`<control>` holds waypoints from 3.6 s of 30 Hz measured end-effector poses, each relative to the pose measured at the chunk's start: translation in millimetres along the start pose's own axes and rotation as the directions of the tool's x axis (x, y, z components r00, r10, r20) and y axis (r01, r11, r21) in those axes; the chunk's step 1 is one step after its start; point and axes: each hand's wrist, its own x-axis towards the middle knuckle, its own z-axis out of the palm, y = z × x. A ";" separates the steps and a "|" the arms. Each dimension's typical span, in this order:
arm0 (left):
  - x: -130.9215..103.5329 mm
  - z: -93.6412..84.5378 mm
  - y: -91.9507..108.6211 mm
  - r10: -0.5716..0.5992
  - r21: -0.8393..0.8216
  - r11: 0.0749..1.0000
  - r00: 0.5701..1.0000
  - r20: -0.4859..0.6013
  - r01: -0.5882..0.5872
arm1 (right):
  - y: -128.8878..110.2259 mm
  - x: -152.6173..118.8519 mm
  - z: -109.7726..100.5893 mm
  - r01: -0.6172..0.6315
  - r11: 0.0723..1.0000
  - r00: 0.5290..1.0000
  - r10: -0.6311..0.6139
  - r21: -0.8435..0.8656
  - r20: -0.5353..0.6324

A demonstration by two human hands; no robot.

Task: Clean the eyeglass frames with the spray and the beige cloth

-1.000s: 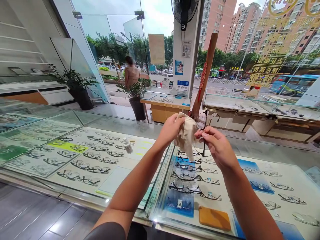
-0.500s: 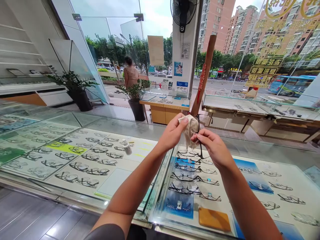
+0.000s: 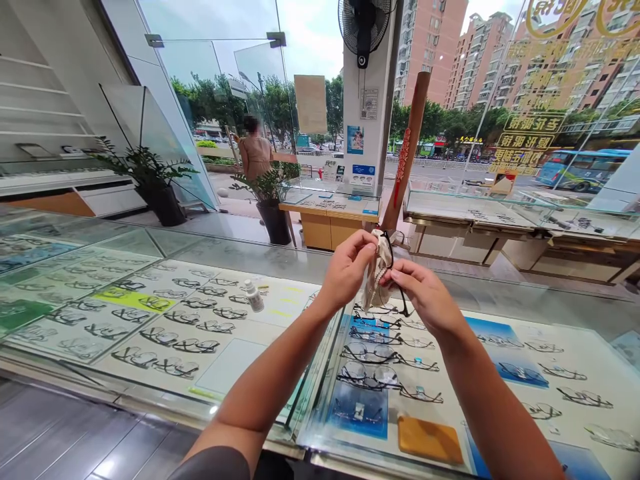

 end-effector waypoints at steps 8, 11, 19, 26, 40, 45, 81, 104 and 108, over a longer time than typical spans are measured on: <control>-5.8 12.4 0.0 0.013 -0.142 0.989 0.994 -0.110 -0.029 | -0.4 -1.9 2.3 0.013 1.000 0.999 -0.013 -0.003 0.040; -6.2 15.4 -3.2 -0.064 -0.270 0.962 0.992 -0.106 0.033 | 0.4 -2.7 2.0 0.013 1.000 0.999 -0.013 0.003 0.043; -2.7 11.8 -1.6 -0.334 -0.399 0.848 0.936 0.111 0.350 | 1.0 -2.7 -3.2 0.082 0.996 0.997 -0.081 -0.044 0.016; -5.7 7.9 -2.3 -0.359 -0.288 0.870 0.914 0.186 0.400 | -2.1 -3.7 -1.6 0.097 0.990 0.995 -0.098 -0.101 -0.010; -2.3 4.0 -0.1 -0.242 -0.489 0.771 0.899 0.366 0.407 | 1.7 -4.3 -2.0 0.024 0.997 0.997 -0.019 0.077 -0.071; -3.2 3.1 -7.0 -0.243 -0.413 0.832 0.913 0.328 0.370 | 0.8 -3.3 -3.9 -0.004 0.997 0.999 0.007 0.078 -0.046; -0.7 -1.3 -13.1 -0.064 -0.286 0.950 0.973 0.223 0.128 | -4.2 -3.8 -5.3 0.066 0.997 0.996 -0.064 -0.035 0.067; 3.0 -16.4 0.6 -0.057 -0.219 0.966 0.940 0.337 0.137 | -12.4 -8.0 -9.2 0.011 1.000 1.000 -0.012 0.012 0.024; 2.3 -15.2 -0.5 -0.053 -0.256 0.954 0.926 0.373 0.157 | -11.7 -8.4 -9.6 -0.018 0.997 1.000 0.017 0.072 0.012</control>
